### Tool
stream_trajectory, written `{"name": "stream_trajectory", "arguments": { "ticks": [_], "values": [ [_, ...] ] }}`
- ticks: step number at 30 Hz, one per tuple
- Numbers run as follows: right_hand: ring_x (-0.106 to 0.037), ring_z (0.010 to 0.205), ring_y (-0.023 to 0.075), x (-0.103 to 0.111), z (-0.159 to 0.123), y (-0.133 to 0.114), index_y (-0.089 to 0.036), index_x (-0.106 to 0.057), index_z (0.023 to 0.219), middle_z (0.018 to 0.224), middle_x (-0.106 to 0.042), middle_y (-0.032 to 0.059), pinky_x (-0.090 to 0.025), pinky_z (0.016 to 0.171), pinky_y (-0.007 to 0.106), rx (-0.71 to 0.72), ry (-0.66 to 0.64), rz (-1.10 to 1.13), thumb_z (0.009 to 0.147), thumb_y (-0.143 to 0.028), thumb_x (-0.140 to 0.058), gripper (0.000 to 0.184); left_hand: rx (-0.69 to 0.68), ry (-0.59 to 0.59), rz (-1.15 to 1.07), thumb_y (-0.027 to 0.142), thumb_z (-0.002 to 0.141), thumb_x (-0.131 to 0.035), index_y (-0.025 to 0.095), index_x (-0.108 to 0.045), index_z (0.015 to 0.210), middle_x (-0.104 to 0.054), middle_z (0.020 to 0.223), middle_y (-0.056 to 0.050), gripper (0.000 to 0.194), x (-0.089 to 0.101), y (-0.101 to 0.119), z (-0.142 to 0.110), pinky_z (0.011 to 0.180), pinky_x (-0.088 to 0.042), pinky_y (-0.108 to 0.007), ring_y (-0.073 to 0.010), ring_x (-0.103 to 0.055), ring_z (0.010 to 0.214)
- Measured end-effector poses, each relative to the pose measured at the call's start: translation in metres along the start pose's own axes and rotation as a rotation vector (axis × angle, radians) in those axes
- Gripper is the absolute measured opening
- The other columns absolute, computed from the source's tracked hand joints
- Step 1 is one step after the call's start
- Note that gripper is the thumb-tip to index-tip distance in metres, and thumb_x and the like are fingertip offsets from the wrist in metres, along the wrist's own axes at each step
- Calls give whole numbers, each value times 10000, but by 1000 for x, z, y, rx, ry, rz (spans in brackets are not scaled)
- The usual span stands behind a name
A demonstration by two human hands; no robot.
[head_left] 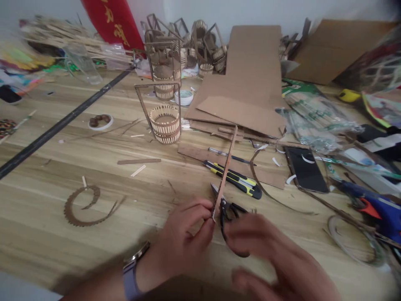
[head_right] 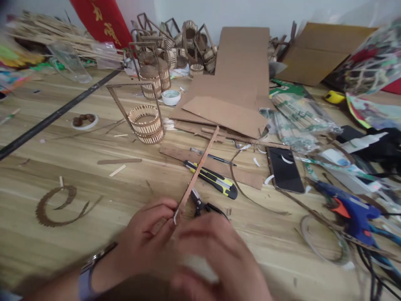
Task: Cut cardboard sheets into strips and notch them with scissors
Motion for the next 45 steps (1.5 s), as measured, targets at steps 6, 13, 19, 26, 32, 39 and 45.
{"name": "stream_trajectory", "arguments": {
  "ticks": [6, 13, 19, 26, 32, 39, 45],
  "values": [
    [-691, 998, 176, -21, 4, 6, -214, -661, 1021, 987, -730, 65, -571, 867, 284, 121, 93, 7, 979, -190, -607, 72, 14, -64, -22, 110, 912, -516, 194, -638, 816, -698, 924, -1, 177, -9, 1, -6, 818, -486, -147, -98, -666, 892],
    [-688, 969, 161, -22, 0, 3, -216, -642, 974, 919, -739, 24, -546, 863, 284, 81, 113, 98, 869, -38, -623, 208, -19, -71, -25, 91, 862, -523, 191, -589, 760, -672, 880, -1, 158, -13, 3, -8, 786, -492, -152, -97, -646, 840],
    [-711, 908, 130, -23, -1, 17, -265, -632, 916, 847, -740, -33, -556, 851, 254, -89, 135, 246, 875, -68, -599, 203, -19, -95, -45, 87, 855, -515, 186, -571, 725, -651, 826, -3, 173, -17, 3, -9, 736, -483, -156, -96, -620, 781],
    [-728, 889, 94, -25, -3, 32, -286, -634, 881, 839, -748, -46, -582, 799, 158, -278, 153, 473, 928, -109, -560, 198, -57, -113, -43, 77, 850, -523, 185, -581, 721, -683, 861, -10, 178, -13, 3, -7, 755, -485, -171, -106, -636, 802],
    [-724, 957, 131, -23, -4, 17, -272, -647, 920, 892, -774, -31, -570, 879, 237, -105, 154, 246, 874, -75, -602, 208, 38, -120, -39, 251, 929, -619, 190, -643, 898, -672, 964, -22, 72, -14, -5, -8, 827, -493, -209, -143, -648, 921],
    [-755, 932, 186, -17, -4, 8, -267, -624, 962, 885, -801, -18, -543, 826, 327, -6, 161, 49, 877, -70, -573, 220, -41, -143, 29, 167, 996, -525, 188, -620, 821, -675, 949, -24, 201, -15, 0, -9, 820, -473, -219, -136, -617, 897],
    [-764, 884, 181, -14, -1, 20, -286, -627, 909, 819, -788, -12, -596, 762, 288, -182, 186, 211, 931, -119, -538, 190, -45, -167, 5, 106, 945, -521, 178, -616, 786, -690, 929, -31, 199, -17, 1, -8, 791, -469, -216, -134, -626, 872]
  ]
}}
Point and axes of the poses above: each hand's wrist, its own z-axis towards the middle knuckle, its own x-axis out of the back of the hand, y = z × x, the point moved 7 cm from there along z, towards the middle knuckle
